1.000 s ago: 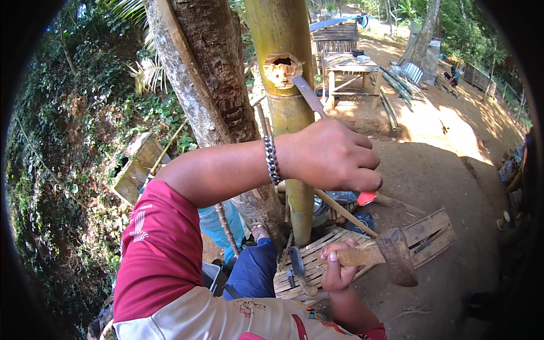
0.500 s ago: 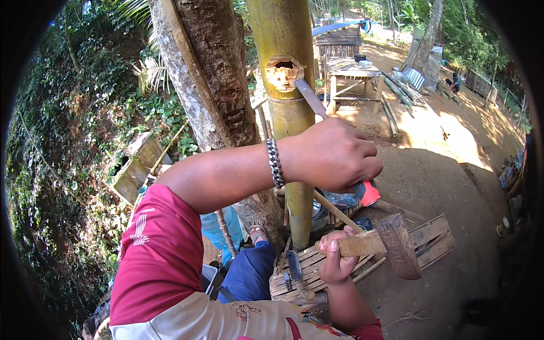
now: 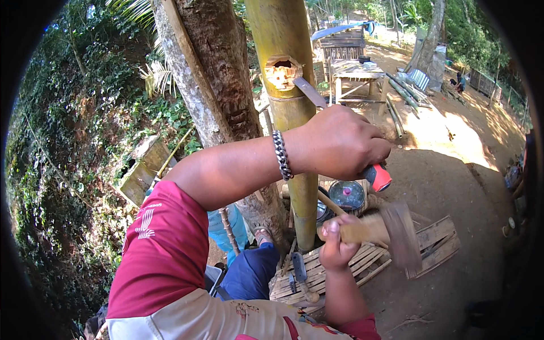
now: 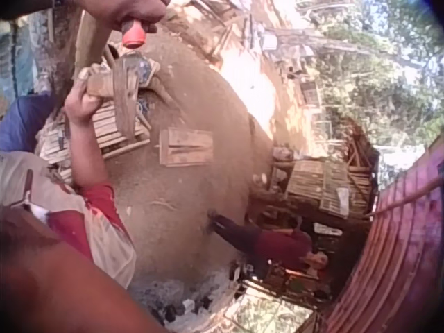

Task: The person uses a chisel and a wooden mallet to carve a hole into a vertical bamboo pole. They repeatedly strike the chisel to remove material and occasionally clear debris from the opening.

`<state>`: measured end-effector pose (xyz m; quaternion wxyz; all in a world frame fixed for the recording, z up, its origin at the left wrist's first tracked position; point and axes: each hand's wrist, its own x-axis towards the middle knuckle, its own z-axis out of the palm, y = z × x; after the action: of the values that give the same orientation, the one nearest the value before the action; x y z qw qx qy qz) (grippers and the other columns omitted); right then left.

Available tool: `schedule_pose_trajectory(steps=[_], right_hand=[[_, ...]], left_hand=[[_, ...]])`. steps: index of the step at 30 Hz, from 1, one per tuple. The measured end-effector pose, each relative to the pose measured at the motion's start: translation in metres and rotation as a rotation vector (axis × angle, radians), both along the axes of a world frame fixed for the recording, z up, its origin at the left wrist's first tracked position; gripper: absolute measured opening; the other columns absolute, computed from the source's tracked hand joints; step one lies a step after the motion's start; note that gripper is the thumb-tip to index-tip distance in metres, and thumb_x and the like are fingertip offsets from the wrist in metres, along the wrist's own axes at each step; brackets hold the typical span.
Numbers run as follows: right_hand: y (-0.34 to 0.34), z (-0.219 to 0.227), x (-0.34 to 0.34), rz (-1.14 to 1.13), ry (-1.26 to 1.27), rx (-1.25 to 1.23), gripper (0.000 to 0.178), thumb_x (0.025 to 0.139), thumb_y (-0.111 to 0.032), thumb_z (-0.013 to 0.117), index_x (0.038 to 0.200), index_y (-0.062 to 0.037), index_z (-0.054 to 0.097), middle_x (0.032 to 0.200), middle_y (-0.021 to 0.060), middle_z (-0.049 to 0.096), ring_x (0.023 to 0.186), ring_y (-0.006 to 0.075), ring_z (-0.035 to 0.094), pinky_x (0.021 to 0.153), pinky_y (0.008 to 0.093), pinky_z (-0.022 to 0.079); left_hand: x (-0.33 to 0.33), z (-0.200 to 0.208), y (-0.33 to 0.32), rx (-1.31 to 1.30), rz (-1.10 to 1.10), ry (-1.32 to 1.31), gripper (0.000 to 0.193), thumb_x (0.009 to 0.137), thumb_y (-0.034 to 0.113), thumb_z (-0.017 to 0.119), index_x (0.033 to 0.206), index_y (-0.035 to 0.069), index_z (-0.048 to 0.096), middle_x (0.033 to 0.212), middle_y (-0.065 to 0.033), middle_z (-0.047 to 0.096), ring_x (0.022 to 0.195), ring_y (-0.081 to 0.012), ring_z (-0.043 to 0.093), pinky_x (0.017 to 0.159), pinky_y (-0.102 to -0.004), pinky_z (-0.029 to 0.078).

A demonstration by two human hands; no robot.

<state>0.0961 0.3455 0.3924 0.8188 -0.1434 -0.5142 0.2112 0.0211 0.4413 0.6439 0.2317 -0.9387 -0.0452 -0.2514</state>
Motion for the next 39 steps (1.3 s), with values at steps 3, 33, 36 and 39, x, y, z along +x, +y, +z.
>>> schedule_pose_trajectory(steps=[3, 33, 36, 39], right_hand=[[-0.007, 0.010, 0.003, 0.055, 0.080, 0.048, 0.032, 0.099, 0.003, 0.047, 0.129, -0.0043, 0.040, 0.084, 0.0112, 0.056, 0.067, 0.0180, 0.053, 0.062, 0.0345, 0.050], [0.004, 0.006, 0.002, 0.016, 0.287, 0.134, 0.025, 0.097, 0.003, 0.051, 0.120, -0.0047, 0.043, 0.084, 0.0084, 0.056, 0.066, 0.0150, 0.055, 0.059, 0.0314, 0.049], [0.026, -0.011, -0.001, -0.117, -0.009, 0.002, 0.024, 0.099, -0.001, 0.048, 0.121, -0.0077, 0.044, 0.079, 0.0029, 0.051, 0.061, 0.0130, 0.048, 0.059, 0.0315, 0.049], [0.016, -0.014, -0.010, 0.160, 0.271, -0.091, 0.020, 0.099, 0.000, 0.051, 0.117, -0.0078, 0.046, 0.081, 0.0018, 0.052, 0.063, 0.0123, 0.050, 0.059, 0.0302, 0.048]], left_hand=[[-0.002, 0.001, -0.001, 0.004, 0.044, 0.015, 0.023, 0.073, 0.023, 0.079, 0.080, 0.014, 0.060, 0.070, -0.0041, 0.059, 0.064, -0.0273, 0.065, 0.055, -0.0425, 0.050], [0.000, -0.018, 0.011, 0.109, 0.139, 0.130, 0.018, 0.075, 0.022, 0.076, 0.081, 0.015, 0.061, 0.069, -0.0027, 0.058, 0.062, -0.0246, 0.063, 0.054, -0.0399, 0.051], [0.003, -0.015, 0.011, 0.086, 0.060, 0.106, 0.016, 0.075, 0.021, 0.075, 0.079, 0.015, 0.061, 0.069, -0.0022, 0.057, 0.062, -0.0236, 0.063, 0.053, -0.0385, 0.050], [0.001, -0.019, 0.013, 0.114, 0.110, 0.153, 0.016, 0.075, 0.019, 0.074, 0.079, 0.014, 0.060, 0.069, -0.0017, 0.056, 0.062, -0.0226, 0.063, 0.052, -0.0372, 0.050]])
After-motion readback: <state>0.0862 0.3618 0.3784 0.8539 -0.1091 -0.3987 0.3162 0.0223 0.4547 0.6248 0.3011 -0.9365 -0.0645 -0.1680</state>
